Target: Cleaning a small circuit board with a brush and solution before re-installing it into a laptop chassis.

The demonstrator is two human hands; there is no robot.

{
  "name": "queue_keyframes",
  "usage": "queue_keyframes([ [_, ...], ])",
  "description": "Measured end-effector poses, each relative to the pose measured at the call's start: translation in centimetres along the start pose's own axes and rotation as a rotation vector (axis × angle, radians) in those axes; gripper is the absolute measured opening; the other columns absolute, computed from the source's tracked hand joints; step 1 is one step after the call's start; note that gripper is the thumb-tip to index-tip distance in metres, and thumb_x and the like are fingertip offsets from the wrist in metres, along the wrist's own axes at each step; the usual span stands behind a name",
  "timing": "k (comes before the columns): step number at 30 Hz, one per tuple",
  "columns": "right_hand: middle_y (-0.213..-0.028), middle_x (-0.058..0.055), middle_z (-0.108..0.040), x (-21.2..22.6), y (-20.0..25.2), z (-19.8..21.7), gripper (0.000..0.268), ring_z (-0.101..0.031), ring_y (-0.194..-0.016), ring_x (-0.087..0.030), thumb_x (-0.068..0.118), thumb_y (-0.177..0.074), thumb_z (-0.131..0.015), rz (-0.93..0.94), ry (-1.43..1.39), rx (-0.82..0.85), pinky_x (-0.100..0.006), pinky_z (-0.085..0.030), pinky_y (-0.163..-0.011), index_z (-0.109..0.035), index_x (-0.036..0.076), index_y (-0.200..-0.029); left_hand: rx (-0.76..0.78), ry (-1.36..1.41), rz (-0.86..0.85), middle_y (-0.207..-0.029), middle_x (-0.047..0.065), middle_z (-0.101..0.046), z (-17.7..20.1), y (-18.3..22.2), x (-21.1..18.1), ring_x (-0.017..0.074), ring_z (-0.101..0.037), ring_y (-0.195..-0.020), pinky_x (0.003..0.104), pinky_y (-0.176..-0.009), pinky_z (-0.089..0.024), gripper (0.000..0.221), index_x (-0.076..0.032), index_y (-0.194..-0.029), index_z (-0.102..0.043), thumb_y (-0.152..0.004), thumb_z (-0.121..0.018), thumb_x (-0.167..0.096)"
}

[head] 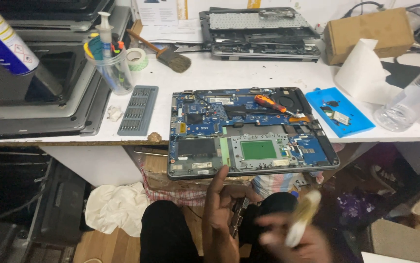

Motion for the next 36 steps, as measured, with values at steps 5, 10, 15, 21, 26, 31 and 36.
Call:
queue_keyframes([
  [5,-0.059,-0.021,-0.069,2.8,0.9,-3.3,0.017,-0.061,-0.051,-0.026,-0.012,-0.072,-0.092,-0.480,-0.160,0.112,-0.037,-0.046,-0.053,-0.082,-0.010,-0.086,0.053,-0.128,-0.121,-0.116,0.013,-0.066,-0.4,1.2,0.9,0.0195,-0.063,-0.105,0.037,-0.096,-0.049,0.108,0.001,-0.155,-0.038,-0.097,-0.050,-0.089],
  [10,-0.066,-0.002,-0.073,6.4,-2.2,-2.1,0.009,-0.063,-0.063,-0.009,0.008,-0.082,-0.084,0.096,0.083,0.388,-0.027,-0.050,-0.054,-0.080,0.004,-0.075,0.090,-0.109,-0.006,-0.133,0.016,-0.058,0.5,-0.1,-1.8,0.0254,-0.058,-0.127,0.039,-0.106,-0.050,0.061,0.002,-0.147,-0.053,-0.095,-0.070,-0.026],
  [15,-0.071,-0.001,-0.065,12.3,-4.7,-1.3,0.041,-0.057,-0.060,-0.017,0.046,-0.093,-0.059,0.600,0.367,0.654,-0.032,-0.044,-0.056,-0.075,0.008,-0.088,0.403,-0.535,0.271,-0.112,0.004,-0.079,2.3,-2.4,-4.8,0.0127,-0.074,-0.096,0.028,-0.082,-0.058,0.032,-0.009,-0.116,-0.077,-0.085,-0.071,-0.009],
  [21,-0.070,-0.002,-0.060,13.1,-4.7,-1.1,0.017,-0.053,-0.060,-0.018,0.019,-0.093,-0.067,0.665,0.314,0.652,-0.033,-0.042,-0.056,-0.077,0.005,-0.097,0.598,-0.741,0.284,-0.089,0.001,-0.081,1.7,-3.3,-5.7,0.0095,-0.078,-0.073,0.027,-0.060,-0.059,0.020,-0.014,-0.106,-0.078,-0.094,-0.070,-0.027],
  [26,-0.067,-0.005,-0.059,12.7,-4.9,-0.6,0.021,-0.054,-0.056,-0.019,0.017,-0.093,-0.068,0.632,0.336,0.638,-0.035,-0.037,-0.052,-0.081,0.007,-0.105,0.619,-0.856,0.032,-0.086,0.005,-0.079,1.9,-3.3,-5.8,0.0195,-0.071,-0.067,0.035,-0.058,-0.049,0.026,-0.017,-0.118,-0.076,-0.092,-0.072,-0.018],
  [31,-0.076,0.000,-0.076,11.1,-6.7,1.4,0.025,-0.064,-0.065,-0.012,0.019,-0.079,-0.083,0.454,0.502,0.453,-0.028,-0.044,-0.057,-0.084,0.016,-0.104,0.525,-0.851,-0.301,-0.101,0.010,-0.082,2.0,-3.5,-6.0,0.0273,-0.082,-0.089,0.036,-0.074,-0.061,0.026,-0.012,-0.113,-0.075,-0.095,-0.058,-0.021],
  [36,-0.093,-0.003,-0.089,9.6,-5.7,2.2,0.034,-0.080,-0.085,-0.014,0.031,-0.077,-0.082,0.290,0.461,0.324,-0.033,-0.060,-0.072,-0.087,0.012,-0.104,0.357,-0.834,-0.288,-0.103,0.005,-0.084,2.2,-3.5,-5.4,0.0211,-0.084,-0.091,0.033,-0.074,-0.062,0.021,-0.013,-0.110,-0.076,-0.094,-0.062,-0.017],
])
Point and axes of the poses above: each hand's wrist, its own y-axis away from the middle knuckle, its own z-axis out of the back of the hand, x = y × z, the point moved 1 cm from there along -y, towards the middle knuckle
